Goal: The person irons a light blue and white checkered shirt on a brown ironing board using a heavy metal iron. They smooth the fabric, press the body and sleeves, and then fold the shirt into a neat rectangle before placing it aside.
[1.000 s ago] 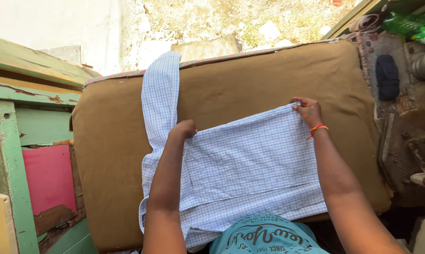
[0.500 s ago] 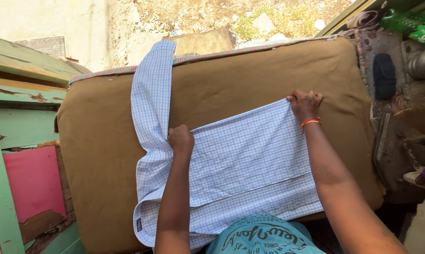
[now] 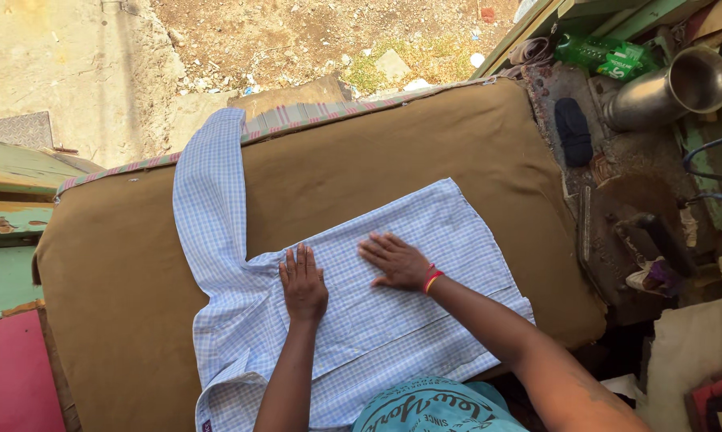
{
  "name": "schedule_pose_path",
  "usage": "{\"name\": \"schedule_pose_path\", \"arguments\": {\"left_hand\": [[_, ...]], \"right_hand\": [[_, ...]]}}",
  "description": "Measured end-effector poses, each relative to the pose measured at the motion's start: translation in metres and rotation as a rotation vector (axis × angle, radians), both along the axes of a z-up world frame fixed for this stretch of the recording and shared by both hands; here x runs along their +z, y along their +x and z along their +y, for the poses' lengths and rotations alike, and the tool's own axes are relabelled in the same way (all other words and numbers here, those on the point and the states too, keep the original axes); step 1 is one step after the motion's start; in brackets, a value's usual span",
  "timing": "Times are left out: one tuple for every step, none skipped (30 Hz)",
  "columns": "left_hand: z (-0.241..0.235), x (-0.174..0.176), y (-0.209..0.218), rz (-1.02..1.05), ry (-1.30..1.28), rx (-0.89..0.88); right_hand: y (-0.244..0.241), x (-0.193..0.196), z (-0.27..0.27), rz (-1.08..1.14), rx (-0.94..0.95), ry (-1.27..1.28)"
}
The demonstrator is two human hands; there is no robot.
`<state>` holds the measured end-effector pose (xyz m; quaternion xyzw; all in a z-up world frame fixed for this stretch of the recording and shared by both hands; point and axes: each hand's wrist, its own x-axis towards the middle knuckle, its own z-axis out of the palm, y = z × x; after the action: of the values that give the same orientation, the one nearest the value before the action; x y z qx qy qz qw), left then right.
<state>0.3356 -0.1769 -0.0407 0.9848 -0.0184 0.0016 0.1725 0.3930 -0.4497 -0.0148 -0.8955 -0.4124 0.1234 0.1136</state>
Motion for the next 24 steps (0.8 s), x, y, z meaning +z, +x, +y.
{"name": "schedule_pose_path", "arguments": {"left_hand": [[0.0, 0.001, -0.001, 0.022, 0.008, 0.005], [-0.001, 0.001, -0.002, 0.03, 0.008, 0.006], [-0.001, 0.002, -0.002, 0.036, 0.01, 0.004], [-0.001, 0.003, -0.001, 0.043, 0.013, 0.002], [-0.001, 0.005, 0.001, 0.057, 0.023, 0.001], [-0.001, 0.006, 0.001, 0.071, 0.033, -0.001], [-0.002, 0.008, 0.002, 0.084, 0.043, -0.001], [-0.003, 0.008, 0.003, 0.092, 0.044, 0.004], [-0.003, 0.009, 0.005, 0.102, 0.044, 0.002], [-0.003, 0.01, 0.003, 0.111, 0.045, 0.001], [-0.003, 0.011, 0.002, 0.104, 0.05, -0.008], [-0.002, 0.011, 0.001, 0.097, 0.055, -0.016], [-0.002, 0.01, 0.001, 0.089, 0.057, -0.024], [-0.002, 0.008, 0.003, 0.098, 0.079, -0.025], [-0.002, 0.006, 0.003, 0.111, 0.101, -0.026], [-0.002, 0.004, 0.002, 0.124, 0.124, -0.027], [-0.001, 0.001, 0.002, 0.106, 0.111, -0.03], [-0.001, 0.0, 0.002, 0.088, 0.097, -0.032], [-0.002, -0.002, 0.001, 0.069, 0.084, -0.032], [-0.005, -0.003, -0.001, 0.062, 0.126, -0.04], [-0.007, -0.003, -0.005, 0.054, 0.168, -0.051], [-0.009, -0.002, -0.009, 0.045, 0.211, -0.061], [-0.013, -0.001, -0.019, 0.094, 0.198, -0.102], [-0.021, 0.001, -0.034, 0.143, 0.185, -0.143]], "right_hand": [[0.014, -0.003, -0.027, -0.047, -0.086, -0.043], [0.029, -0.005, -0.058, -0.095, -0.171, -0.086], [0.046, -0.006, -0.085, -0.13, -0.246, -0.113], [0.059, -0.005, -0.111, -0.142, -0.328, -0.137], [0.068, -0.006, -0.126, -0.153, -0.409, -0.161], [0.071, -0.009, -0.13, -0.156, -0.43, -0.152], [0.072, -0.012, -0.134, -0.159, -0.451, -0.142], [0.073, -0.013, -0.137, -0.162, -0.471, -0.133], [0.073, -0.015, -0.138, -0.158, -0.473, -0.143], [0.075, -0.016, -0.138, -0.154, -0.475, -0.154], [0.076, -0.016, -0.14, -0.156, -0.478, -0.165], [0.073, -0.015, -0.143, -0.124, -0.588, 0.031], [0.07, -0.013, -0.147, -0.095, -0.693, 0.227], [0.067, -0.011, -0.152, -0.064, -0.793, 0.426], [0.058, -0.009, -0.159, 0.013, -0.942, 0.363], [0.048, -0.006, -0.169, 0.093, -1.089, 0.297], [0.037, -0.002, -0.179, 0.174, -1.235, 0.231], [0.024, 0.003, -0.189, 0.231, -1.234, 0.144], [0.011, 0.008, -0.2, 0.287, -1.228, 0.058], [-0.002, 0.012, -0.209, 0.343, -1.22, -0.027], [-0.014, 0.013, -0.215, 0.356, -1.224, -0.007], [-0.027, 0.012, -0.221, 0.369, -1.227, 0.013], [-0.037, 0.01, -0.227, 0.381, -1.226, 0.033], [-0.047, 0.005, -0.23, 0.224, -1.186, -0.022]]}}
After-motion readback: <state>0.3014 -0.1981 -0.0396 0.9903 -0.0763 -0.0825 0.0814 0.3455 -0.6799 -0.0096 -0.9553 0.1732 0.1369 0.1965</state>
